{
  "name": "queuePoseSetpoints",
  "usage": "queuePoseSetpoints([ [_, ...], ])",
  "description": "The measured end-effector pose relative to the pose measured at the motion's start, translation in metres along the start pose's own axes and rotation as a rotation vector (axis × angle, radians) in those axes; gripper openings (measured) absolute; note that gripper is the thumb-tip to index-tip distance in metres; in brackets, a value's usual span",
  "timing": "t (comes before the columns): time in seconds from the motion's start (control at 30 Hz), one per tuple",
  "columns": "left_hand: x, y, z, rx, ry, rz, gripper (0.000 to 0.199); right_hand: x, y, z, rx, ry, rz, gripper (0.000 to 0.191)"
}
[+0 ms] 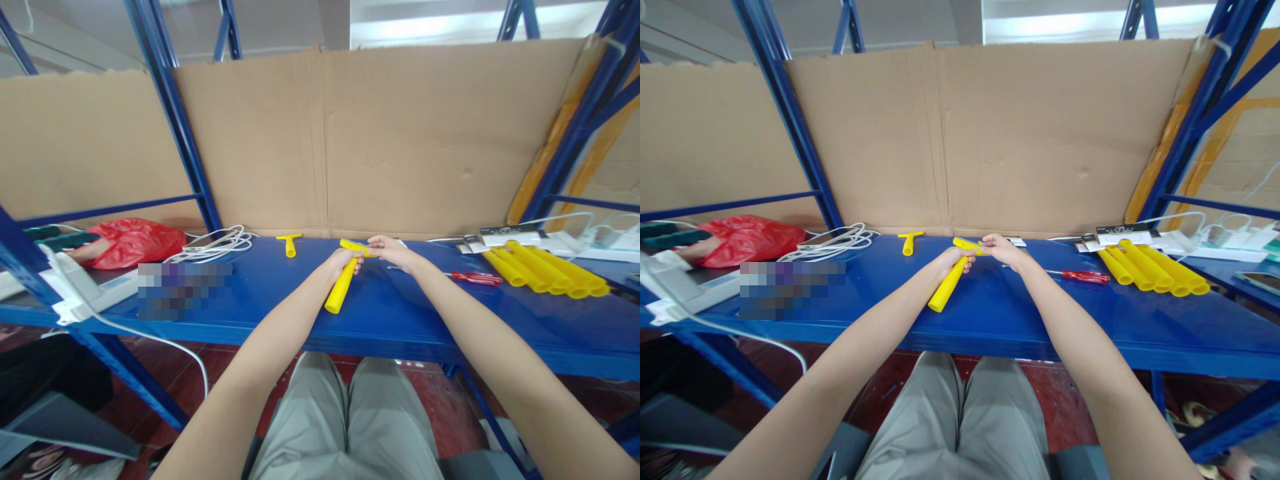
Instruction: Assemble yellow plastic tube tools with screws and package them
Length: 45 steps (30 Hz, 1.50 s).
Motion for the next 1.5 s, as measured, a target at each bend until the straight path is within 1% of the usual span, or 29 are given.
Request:
queuePoseSetpoints([
  [0.07, 0.000, -0.001, -0.001, 0.004, 0.016, 0.007, 0.037, 0.000, 0.003, -0.004, 0.034, 0.022, 0.036, 0.024],
  [0.13, 0.001, -0.002, -0.002, 0.007, 0.029, 0.015, 0.034, 0.003, 0.005, -0.007, 0.050, 0.064, 0.111, 0.019],
  [0.2, 0.002, -0.004, -0.004, 0.009, 0.043, 0.021, 0.027, 0.009, 0.008, -0.009, 0.071, 0.145, 0.209, 0.014],
  [0.27, 0.003, -0.006, -0.007, 0.018, 0.062, 0.026, 0.018, 0.014, 0.009, -0.011, 0.097, 0.213, 0.288, 0.014],
  [0.33, 0.006, -0.008, -0.010, 0.044, 0.085, 0.028, 0.012, 0.015, 0.011, -0.012, 0.107, 0.226, 0.333, 0.014],
  [0.43, 0.010, -0.013, -0.015, 0.098, 0.110, 0.023, 0.010, 0.014, 0.013, -0.011, 0.081, 0.228, 0.365, 0.013],
  [0.6, 0.014, -0.018, -0.023, 0.117, 0.134, 0.025, 0.010, 0.010, 0.019, -0.011, 0.034, 0.222, 0.344, 0.014],
  [0.7, 0.018, -0.020, -0.028, 0.115, 0.141, 0.025, 0.018, 0.010, 0.021, -0.012, 0.019, 0.225, 0.270, 0.021],
  [0.8, 0.019, -0.023, -0.032, 0.121, 0.124, 0.008, 0.027, 0.010, 0.019, -0.012, 0.016, 0.247, 0.178, 0.032],
  [0.9, 0.018, -0.024, -0.034, 0.118, 0.076, 0.015, 0.027, 0.010, 0.011, -0.011, 0.013, 0.262, 0.092, 0.041],
  [0.97, 0.015, -0.025, -0.035, 0.114, 0.009, 0.029, 0.026, 0.010, 0.006, -0.010, 0.017, 0.262, 0.044, 0.043],
  [1.07, 0.006, -0.025, -0.035, 0.108, -0.130, 0.033, 0.025, 0.009, -0.001, -0.007, 0.035, 0.214, -0.044, 0.038],
  [1.17, -0.008, -0.024, -0.033, 0.087, -0.274, 0.021, 0.022, 0.005, -0.006, -0.004, 0.038, 0.149, -0.130, 0.031],
  [1.27, -0.023, -0.020, -0.028, 0.051, -0.358, 0.026, 0.020, 0.003, -0.008, -0.001, 0.008, 0.132, -0.177, 0.028],
  [1.33, -0.034, -0.016, -0.025, 0.008, -0.408, 0.049, 0.020, 0.002, -0.007, 0.000, -0.045, 0.129, -0.245, 0.023],
  [1.37, -0.039, -0.014, -0.023, -0.009, -0.423, 0.058, 0.019, 0.001, -0.004, 0.001, -0.095, 0.126, -0.306, 0.020],
  [1.43, -0.045, -0.012, -0.020, -0.016, -0.416, 0.063, 0.019, 0.000, 0.007, 0.000, -0.232, 0.130, -0.468, 0.013],
  [1.5, -0.047, -0.011, -0.019, -0.013, -0.399, 0.088, 0.018, -0.001, 0.019, -0.002, -0.357, 0.153, -0.635, 0.010],
])
Point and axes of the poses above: each hand's wrist, its own z-axis towards the middle knuckle, its own x-axis out of the palm, y = z × x, the point moved 6 cm from there along z, towards the middle knuckle, and after that the axes turned 10 degrees about -x, right-handed, at the moved point
